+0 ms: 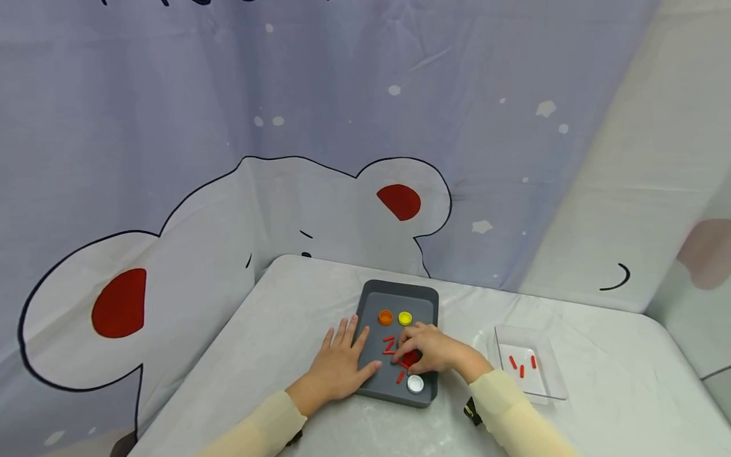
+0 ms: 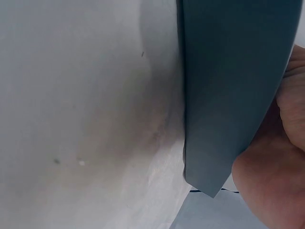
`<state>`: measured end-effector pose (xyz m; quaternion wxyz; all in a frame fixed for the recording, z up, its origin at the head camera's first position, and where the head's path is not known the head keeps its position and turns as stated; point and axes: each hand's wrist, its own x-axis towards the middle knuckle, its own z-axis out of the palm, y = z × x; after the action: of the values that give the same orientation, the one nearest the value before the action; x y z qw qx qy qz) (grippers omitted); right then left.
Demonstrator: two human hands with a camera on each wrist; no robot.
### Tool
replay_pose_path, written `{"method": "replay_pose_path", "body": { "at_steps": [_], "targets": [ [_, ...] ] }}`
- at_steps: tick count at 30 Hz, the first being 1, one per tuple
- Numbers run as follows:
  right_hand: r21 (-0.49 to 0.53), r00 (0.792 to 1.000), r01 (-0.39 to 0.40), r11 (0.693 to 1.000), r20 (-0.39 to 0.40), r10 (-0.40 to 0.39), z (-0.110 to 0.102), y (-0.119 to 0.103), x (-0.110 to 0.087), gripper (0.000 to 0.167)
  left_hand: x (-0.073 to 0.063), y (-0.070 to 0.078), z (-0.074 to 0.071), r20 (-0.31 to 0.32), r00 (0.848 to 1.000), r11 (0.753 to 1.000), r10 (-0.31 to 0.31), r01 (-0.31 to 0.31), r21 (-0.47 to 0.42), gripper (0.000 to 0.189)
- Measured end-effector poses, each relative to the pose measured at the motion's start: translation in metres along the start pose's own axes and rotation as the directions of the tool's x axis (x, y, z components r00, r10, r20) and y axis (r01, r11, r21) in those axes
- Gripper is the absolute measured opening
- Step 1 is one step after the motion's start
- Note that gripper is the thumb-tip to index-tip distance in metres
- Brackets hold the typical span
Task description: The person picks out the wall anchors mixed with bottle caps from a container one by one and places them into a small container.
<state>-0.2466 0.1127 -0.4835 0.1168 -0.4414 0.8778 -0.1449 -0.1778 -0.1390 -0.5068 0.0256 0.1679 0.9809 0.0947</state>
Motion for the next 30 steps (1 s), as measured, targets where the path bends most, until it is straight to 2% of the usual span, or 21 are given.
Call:
{"method": "replay_pose_path", "body": {
  "at_steps": [19, 30],
  "targets": [
    [-0.01, 1.0, 0.014, 1.0, -0.011, -0.014, -0.0007, -0.0032, -0.0001, 0.031, -0.0014, 0.0013, -0.0027, -0.015, 1.0, 1.0, 0.003, -0.003, -0.001, 0.08],
    [-0.009, 1.0, -0.007, 1.0, -0.029, 0.007, 0.0011, -0.0037, -0.0012, 0.029, -0.0015, 0.0014, -0.0024, -0.01, 1.0, 1.0, -0.004, 0.003, -0.01, 0.08]
  ]
}}
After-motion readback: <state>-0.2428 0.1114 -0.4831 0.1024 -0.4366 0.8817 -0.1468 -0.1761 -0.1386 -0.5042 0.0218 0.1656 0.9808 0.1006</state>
